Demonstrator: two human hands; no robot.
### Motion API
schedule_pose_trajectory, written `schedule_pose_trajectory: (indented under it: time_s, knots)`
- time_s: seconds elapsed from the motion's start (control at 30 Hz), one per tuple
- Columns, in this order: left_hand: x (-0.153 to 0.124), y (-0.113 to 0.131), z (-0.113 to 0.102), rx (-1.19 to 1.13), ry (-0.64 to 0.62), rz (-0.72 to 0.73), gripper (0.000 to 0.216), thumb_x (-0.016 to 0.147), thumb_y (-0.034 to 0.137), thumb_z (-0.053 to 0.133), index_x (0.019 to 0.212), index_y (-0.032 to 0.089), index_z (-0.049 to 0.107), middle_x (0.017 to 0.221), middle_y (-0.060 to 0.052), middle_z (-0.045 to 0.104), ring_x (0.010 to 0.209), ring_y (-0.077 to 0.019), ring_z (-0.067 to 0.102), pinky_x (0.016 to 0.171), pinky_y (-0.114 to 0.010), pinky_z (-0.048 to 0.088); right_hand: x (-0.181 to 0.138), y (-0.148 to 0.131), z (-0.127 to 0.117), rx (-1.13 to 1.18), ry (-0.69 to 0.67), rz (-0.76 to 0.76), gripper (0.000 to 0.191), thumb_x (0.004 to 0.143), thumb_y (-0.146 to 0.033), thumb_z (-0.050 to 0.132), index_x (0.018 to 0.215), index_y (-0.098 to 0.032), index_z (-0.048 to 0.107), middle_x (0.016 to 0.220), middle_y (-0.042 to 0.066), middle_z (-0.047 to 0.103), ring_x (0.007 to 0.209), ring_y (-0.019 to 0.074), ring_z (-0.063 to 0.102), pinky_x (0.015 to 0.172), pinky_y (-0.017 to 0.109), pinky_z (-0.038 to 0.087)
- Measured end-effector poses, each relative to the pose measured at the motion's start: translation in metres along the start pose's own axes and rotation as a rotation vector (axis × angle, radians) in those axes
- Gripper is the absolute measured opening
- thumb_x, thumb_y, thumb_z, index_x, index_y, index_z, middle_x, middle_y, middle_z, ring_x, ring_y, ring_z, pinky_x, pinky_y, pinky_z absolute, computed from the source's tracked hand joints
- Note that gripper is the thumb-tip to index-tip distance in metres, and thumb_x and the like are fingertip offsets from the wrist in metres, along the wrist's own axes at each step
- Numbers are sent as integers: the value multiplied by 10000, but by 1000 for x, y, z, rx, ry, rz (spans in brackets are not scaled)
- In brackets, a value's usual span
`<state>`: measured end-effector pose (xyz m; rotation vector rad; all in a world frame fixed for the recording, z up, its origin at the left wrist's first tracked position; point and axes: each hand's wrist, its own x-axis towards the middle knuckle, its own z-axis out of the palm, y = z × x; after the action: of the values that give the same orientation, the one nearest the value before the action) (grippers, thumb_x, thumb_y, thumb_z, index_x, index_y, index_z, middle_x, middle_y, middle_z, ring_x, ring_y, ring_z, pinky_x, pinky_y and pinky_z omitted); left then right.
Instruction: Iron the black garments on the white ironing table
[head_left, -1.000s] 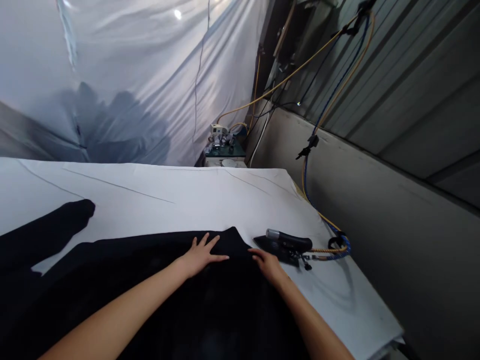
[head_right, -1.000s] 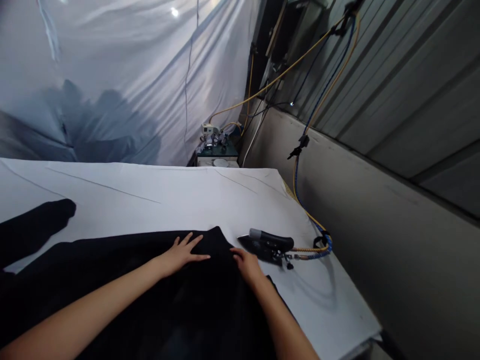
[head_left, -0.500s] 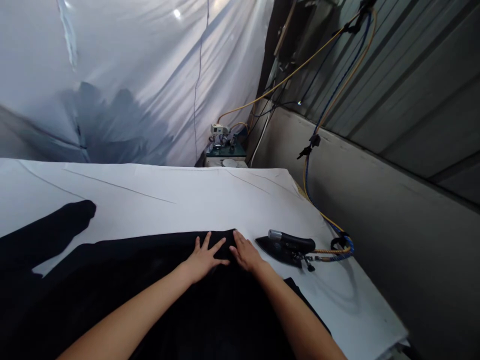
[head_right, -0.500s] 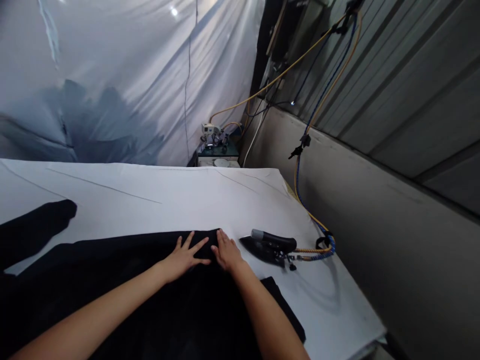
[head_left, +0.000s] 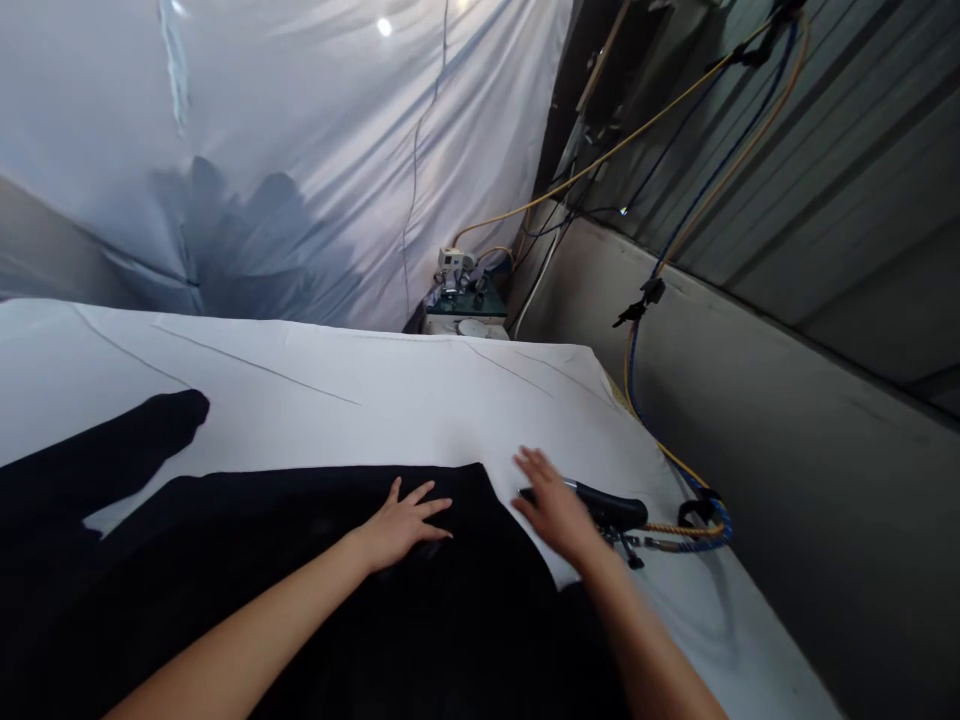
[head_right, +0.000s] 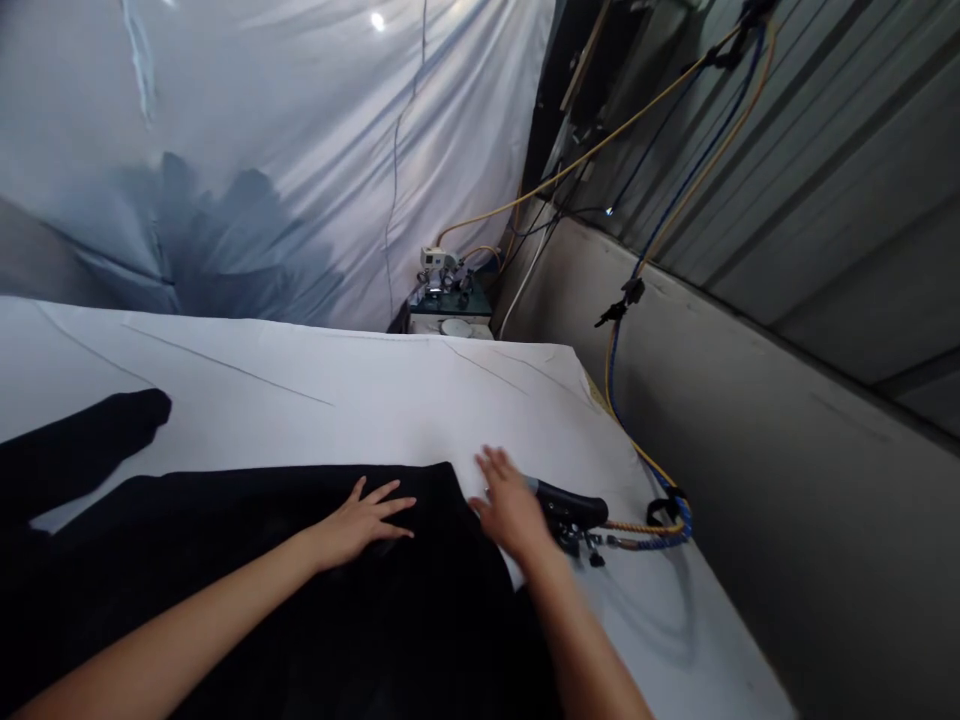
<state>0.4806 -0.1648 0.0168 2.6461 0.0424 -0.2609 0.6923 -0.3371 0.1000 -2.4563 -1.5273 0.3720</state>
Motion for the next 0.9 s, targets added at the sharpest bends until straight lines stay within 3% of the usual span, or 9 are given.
schedule_pose_trajectory:
  time_s: [0.07,0.13,0.2,0.3,0.4,0.53,0.73,0.83,0.9]
  knots:
    - [-1,1,0,-1,7,-3,547,810,85,354,1164,494,434,1425,76,263,1327,-285,102,915,-723,46,-6,30,-36,-150,-90,162,705,619,-364,641,1269,-188,430,1325,107,410,1228,274,325,1002,391,253]
    - [-1,1,1,-3,16,-6,568,796,67,359,1161,494,437,1421,74,274,1325,-287,107,913,-724,46,-8,58,-57,-216,-246,245,673,548,-415,691,1163,-193,530,1164,122,553,1075,285,479,886,360,359]
    - [0,1,2,-9,26,-4,595,779,47,365,1159,500,436,1418,74,283,1324,-288,110,912,-725,47,-5,78,-63,-225,-328,249,584,558,-478,671,1066,-204,581,1032,98,620,944,259,550,766,310,400]
    - [0,0,3,-15,38,0,605,767,38,367,1153,499,442,1414,74,292,1323,-290,113,909,-727,48,5,82,-58,-178,-395,271,480,637,-546,583,968,-201,619,919,73,654,841,229,581,661,270,392]
    - [1,-1,1,-26,18,-4,628,736,23,380,1148,491,451,1411,75,299,1322,-289,118,913,-723,51,20,62,-59,-168,-383,298,500,648,-610,537,908,-196,642,886,79,662,819,227,586,629,260,380]
    - [1,-2,-1,-64,52,-13,703,657,-29,383,1139,475,472,1397,68,327,1318,-272,150,944,-693,67,47,9,-59,-253,-277,260,628,614,-729,464,891,-198,650,882,105,663,817,252,591,618,279,380]
    - [-3,0,-1,-183,146,-47,552,689,31,410,1056,413,563,1303,55,457,1278,-248,264,996,-631,115,89,-62,-12,-162,-326,284,661,620,-732,450,944,-192,646,922,112,660,824,254,607,614,280,414]
    - [-8,-12,-7,-315,346,-146,345,814,193,366,1052,322,580,1168,14,568,1140,-173,445,1016,-441,283,99,-70,4,-140,-325,310,677,634,-733,427,983,-189,632,957,117,651,850,261,602,629,292,426]
    - [-13,-27,-15,-317,515,-304,352,865,254,278,1068,251,565,1081,-26,604,1024,-144,513,943,-332,375,101,-68,8,-134,-318,312,674,636,-735,419,988,-199,626,973,110,647,859,254,599,636,290,426]
